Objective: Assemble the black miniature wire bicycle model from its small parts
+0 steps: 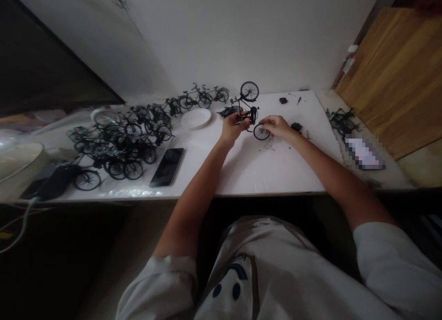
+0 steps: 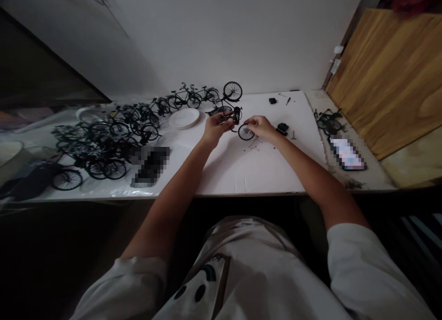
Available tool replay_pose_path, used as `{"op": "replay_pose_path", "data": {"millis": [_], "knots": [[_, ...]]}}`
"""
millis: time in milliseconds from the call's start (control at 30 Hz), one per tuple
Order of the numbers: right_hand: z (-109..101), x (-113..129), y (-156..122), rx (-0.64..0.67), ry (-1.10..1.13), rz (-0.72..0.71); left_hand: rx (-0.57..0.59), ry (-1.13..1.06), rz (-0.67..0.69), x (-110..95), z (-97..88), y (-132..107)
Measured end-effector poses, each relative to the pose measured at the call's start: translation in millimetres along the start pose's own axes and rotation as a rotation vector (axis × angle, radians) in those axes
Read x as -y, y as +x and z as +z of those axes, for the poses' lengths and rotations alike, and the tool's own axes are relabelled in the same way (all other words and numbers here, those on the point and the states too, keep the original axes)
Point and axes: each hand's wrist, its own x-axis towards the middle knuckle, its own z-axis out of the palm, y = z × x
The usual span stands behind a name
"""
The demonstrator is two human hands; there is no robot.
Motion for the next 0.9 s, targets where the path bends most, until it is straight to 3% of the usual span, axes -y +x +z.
{"op": "replay_pose_path", "data": {"millis": [233, 433, 567, 900], "knots": [[-1.0, -12.2, -2.5, 0.155, -0.156, -0.200, -0.055, 0.039, -0.005, 1.8, -1.3, 2.8], [2.5, -26.4, -2.0, 0.140, -0.562, -0.401, -0.086, 0.022, 0.002, 2.1, -2.0, 4.1], [4.9, -31.7, 6.7, 0.192, -0.677, -0.570, -0.084, 0.025, -0.005, 1.6, -1.8, 4.5], [9.6, -36.6, 11.0, 0.250, -0.635, -0.561, -0.085, 0.016, -0.006, 0.9, 0.2, 4.0]]}}
